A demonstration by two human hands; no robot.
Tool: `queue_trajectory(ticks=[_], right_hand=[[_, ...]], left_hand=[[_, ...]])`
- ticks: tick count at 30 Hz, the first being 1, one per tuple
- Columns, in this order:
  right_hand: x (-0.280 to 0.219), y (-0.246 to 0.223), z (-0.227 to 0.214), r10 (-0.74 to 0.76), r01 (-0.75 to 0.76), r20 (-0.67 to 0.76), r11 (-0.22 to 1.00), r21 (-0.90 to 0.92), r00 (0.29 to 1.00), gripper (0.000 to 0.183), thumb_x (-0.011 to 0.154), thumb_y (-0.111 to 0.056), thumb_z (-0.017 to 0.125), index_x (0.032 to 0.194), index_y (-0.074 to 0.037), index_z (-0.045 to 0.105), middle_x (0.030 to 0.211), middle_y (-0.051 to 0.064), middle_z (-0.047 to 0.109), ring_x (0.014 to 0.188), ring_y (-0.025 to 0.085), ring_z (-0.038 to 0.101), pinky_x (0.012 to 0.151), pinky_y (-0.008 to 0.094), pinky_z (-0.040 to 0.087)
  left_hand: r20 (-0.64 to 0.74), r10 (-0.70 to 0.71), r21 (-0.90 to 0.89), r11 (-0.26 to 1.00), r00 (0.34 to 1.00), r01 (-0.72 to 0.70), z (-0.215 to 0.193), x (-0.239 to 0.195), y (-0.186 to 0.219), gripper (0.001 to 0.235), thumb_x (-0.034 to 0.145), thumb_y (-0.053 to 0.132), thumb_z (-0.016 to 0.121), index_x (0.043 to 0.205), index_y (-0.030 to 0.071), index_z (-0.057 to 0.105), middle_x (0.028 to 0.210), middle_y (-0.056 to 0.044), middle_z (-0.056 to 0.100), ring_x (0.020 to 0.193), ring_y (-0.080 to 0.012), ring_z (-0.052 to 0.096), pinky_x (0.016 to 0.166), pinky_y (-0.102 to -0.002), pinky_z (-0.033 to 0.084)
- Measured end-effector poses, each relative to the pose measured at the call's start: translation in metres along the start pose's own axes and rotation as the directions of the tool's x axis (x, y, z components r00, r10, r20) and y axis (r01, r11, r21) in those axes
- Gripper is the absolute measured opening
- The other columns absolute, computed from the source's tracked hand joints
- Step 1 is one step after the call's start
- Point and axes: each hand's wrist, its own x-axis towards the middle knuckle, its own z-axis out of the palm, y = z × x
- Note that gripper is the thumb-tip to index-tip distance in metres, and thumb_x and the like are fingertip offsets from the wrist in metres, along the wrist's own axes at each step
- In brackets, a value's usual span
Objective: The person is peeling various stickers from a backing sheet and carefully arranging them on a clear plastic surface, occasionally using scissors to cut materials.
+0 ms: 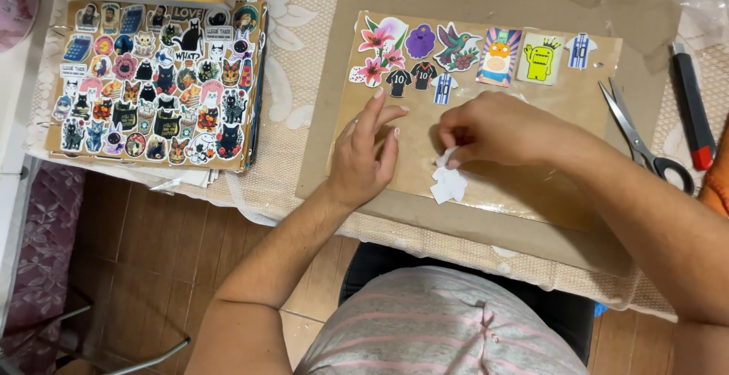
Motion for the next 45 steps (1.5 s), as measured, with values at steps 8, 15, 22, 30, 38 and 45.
queue_trajectory(ticks=[8, 15, 22, 30, 38, 45], right_hand=[[-0.052, 0.011, 0.048, 0.536, 0.169, -0.312, 0.298, 0.939, 0.785, 0.03, 0.094, -0.005, 0.066, 0.12, 0.01, 0.066, 0.089, 0.019, 0.072, 0.084, 0.025, 0.074, 0.076, 0.039, 0.063], [-0.09, -0.025, 0.05, 0.63, 0.18, -0.402, 0.387, 0.904, 0.664, 0.028, 0.092, -0.006, 0.07, 0.118, 0.003, 0.07, 0.088, 0.022, 0.075, 0.083, 0.023, 0.073, 0.08, 0.04, 0.063], [-0.106, -0.032, 0.049, 0.517, 0.153, -0.537, 0.611, 0.777, 0.667, 0.021, 0.087, -0.01, 0.074, 0.107, -0.006, 0.078, 0.085, 0.008, 0.08, 0.074, 0.007, 0.07, 0.068, 0.016, 0.054], [-0.106, -0.032, 0.046, 0.494, 0.102, -0.554, 0.678, 0.728, 0.67, 0.018, 0.087, -0.013, 0.075, 0.103, -0.009, 0.081, 0.079, 0.004, 0.08, 0.064, 0.002, 0.062, 0.057, 0.016, 0.047], [-0.104, -0.03, 0.05, 0.482, 0.136, -0.576, 0.678, 0.723, 0.661, 0.019, 0.087, -0.013, 0.075, 0.105, -0.008, 0.08, 0.081, 0.003, 0.08, 0.069, 0.001, 0.063, 0.062, 0.015, 0.05], [-0.102, -0.03, 0.054, 0.418, 0.278, -0.608, 0.62, 0.734, 0.675, 0.032, 0.088, -0.007, 0.071, 0.12, -0.004, 0.069, 0.088, 0.007, 0.079, 0.075, 0.009, 0.072, 0.07, 0.02, 0.06]], left_hand=[[-0.105, 0.501, 0.365, 0.823, 0.859, -0.435, 0.011, 0.01, 0.04, 0.036, 0.1, 0.007, 0.056, 0.133, 0.014, 0.041, 0.127, -0.014, 0.07, 0.106, -0.0373, 0.071, 0.089, -0.051, 0.058], [-0.16, 0.603, 0.425, 0.757, 0.782, -0.497, 0.024, 0.029, 0.069, 0.058, 0.096, 0.001, 0.053, 0.146, 0.021, 0.03, 0.115, -0.007, 0.076, 0.103, -0.0286, 0.073, 0.088, -0.044, 0.061], [0.101, 0.734, 0.375, 0.597, 0.671, -0.709, 0.004, 0.036, 0.064, 0.048, 0.117, 0.028, 0.04, 0.152, 0.002, 0.019, 0.121, -0.013, 0.075, 0.11, -0.0252, 0.069, 0.099, -0.039, 0.055], [0.084, 0.75, 0.351, 0.594, 0.656, -0.724, 0.006, 0.037, 0.062, 0.051, 0.117, 0.027, 0.036, 0.156, 0.001, 0.016, 0.12, -0.013, 0.076, 0.11, -0.0251, 0.069, 0.1, -0.039, 0.054], [0.094, 0.729, 0.349, 0.614, 0.678, -0.708, 0.007, 0.041, 0.064, 0.041, 0.113, 0.024, 0.041, 0.144, 0.003, 0.025, 0.118, -0.012, 0.075, 0.109, -0.0252, 0.07, 0.098, -0.038, 0.055], [0.083, 0.72, 0.354, 0.625, 0.689, -0.696, 0.008, 0.044, 0.068, 0.044, 0.11, 0.014, 0.05, 0.144, 0.002, 0.024, 0.117, -0.01, 0.076, 0.106, -0.022, 0.071, 0.099, -0.037, 0.054]])
